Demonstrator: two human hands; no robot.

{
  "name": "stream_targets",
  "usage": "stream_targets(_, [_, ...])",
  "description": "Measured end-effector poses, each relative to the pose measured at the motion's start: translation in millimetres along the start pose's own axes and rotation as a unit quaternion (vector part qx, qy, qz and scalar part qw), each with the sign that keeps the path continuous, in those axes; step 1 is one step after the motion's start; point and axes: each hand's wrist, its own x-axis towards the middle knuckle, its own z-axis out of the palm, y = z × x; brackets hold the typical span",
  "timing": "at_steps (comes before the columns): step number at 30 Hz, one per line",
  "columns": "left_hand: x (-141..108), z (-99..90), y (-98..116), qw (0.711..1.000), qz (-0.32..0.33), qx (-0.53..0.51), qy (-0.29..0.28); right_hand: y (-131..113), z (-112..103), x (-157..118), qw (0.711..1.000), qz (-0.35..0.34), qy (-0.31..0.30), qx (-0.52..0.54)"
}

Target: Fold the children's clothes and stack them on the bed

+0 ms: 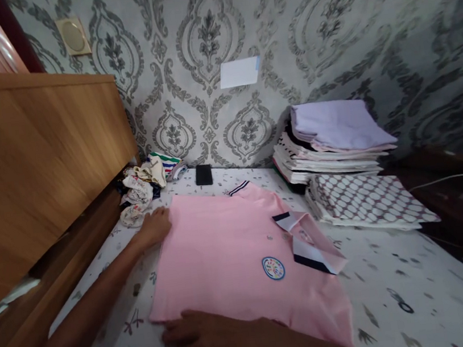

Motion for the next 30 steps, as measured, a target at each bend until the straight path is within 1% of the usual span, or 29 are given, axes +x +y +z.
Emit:
stream_targets(1, [2.6, -0.9, 2.5, 1.000, -0.002, -0.001, 0.006, -1.0, -2.3, -0.5, 1.000, 0.002, 0.018, 0.007])
stream_targets(2, [5.6, -0.8, 9.1, 1.000, 0.003, -0.004, 0.013, -1.4, -3.9, -1.4, 0.999, 0.018, 0.042, 0.010])
stream_targets(4, [12.5, 2.7, 29.5, 0.999, 0.041, -0.016, 0.019, 0.5, -3.3, -2.7, 0.992, 0.087, 0.087, -0.001])
stream_targets(5, [16.4, 5.5, 40.0, 0.997, 0.070, -0.023, 0.018, 3.1, -0.4, -2.8, 0.988, 0.122, 0.096, -0.014])
stream_targets(6, [20.7, 8.4, 48.5, 0.995, 0.097, -0.030, 0.017, 6.8, 4.2, -2.4, 0.984, 0.146, 0.095, -0.031])
stream_targets(7, [25.6, 10.9, 53.7, 0.993, 0.115, -0.036, 0.014, 11.2, 10.2, -1.4, 0.984, 0.151, 0.084, -0.048])
stream_targets(8, [31.0, 12.3, 54.8, 0.992, 0.120, -0.041, 0.011, 15.5, 16.9, 0.0, 0.986, 0.140, 0.071, -0.063])
stream_targets(10, [43.3, 11.3, 45.2, 0.994, 0.095, -0.050, 0.007, 21.4, 29.3, 3.5, 0.990, 0.095, 0.052, -0.089])
stream_targets(12, [54.5, 5.7, 25.7, 0.997, 0.046, -0.058, 0.005, 19.8, 35.6, 6.8, 0.993, 0.054, 0.044, -0.098])
stream_targets(14, [59.7, -0.9, 7.0, 0.998, 0.002, -0.066, 0.010, 11.5, 34.0, 9.2, 0.995, 0.034, 0.038, -0.085])
stream_targets(16, [54.9, -5.8, -2.0, 0.996, -0.028, -0.073, 0.033, 1.8, 27.2, 10.5, 0.997, 0.028, 0.033, -0.056])
stream_targets(17, [48.0, -7.4, -1.5, 0.995, -0.022, -0.082, 0.050, -2.2, 23.4, 10.4, 0.998, 0.028, 0.035, -0.042])
stream_targets(18, [38.2, -8.4, 2.1, 0.993, 0.004, -0.098, 0.060, -5.2, 20.0, 9.6, 0.998, 0.029, 0.041, -0.031])
stream_targets(19, [25.6, -8.9, 7.9, 0.990, 0.051, -0.119, 0.061, -7.3, 17.2, 7.9, 0.998, 0.036, 0.051, -0.023])
stream_targets(20, [10.6, -8.6, 14.7, 0.982, 0.113, -0.142, 0.050, -8.5, 15.2, 5.2, 0.997, 0.047, 0.064, -0.020])
stream_targets(22, [-23.6, -7.1, 25.5, 0.956, 0.240, -0.167, -0.002, -9.4, 12.7, -3.5, 0.992, 0.078, 0.090, -0.027])
stream_targets(23, [-41.0, -6.5, 27.1, 0.944, 0.284, -0.165, -0.028, -9.3, 11.8, -9.6, 0.990, 0.096, 0.101, -0.036])
stream_targets(24, [-57.5, -6.6, 25.3, 0.938, 0.308, -0.153, -0.046, -9.1, 11.0, -16.7, 0.986, 0.115, 0.109, -0.046])
stream_targets(25, [-72.3, -7.8, 20.2, 0.939, 0.312, -0.135, -0.056, -8.9, 10.4, -24.6, 0.983, 0.130, 0.114, -0.058])
stream_targets(26, [-85.1, -10.2, 12.2, 0.944, 0.303, -0.117, -0.063, -8.6, 10.0, -33.2, 0.980, 0.143, 0.120, -0.070])
stream_targets(30, [-119.7, -28.6, -24.2, 0.968, 0.225, -0.069, -0.086, -8.0, 13.5, -69.0, 0.966, 0.180, 0.144, -0.119])
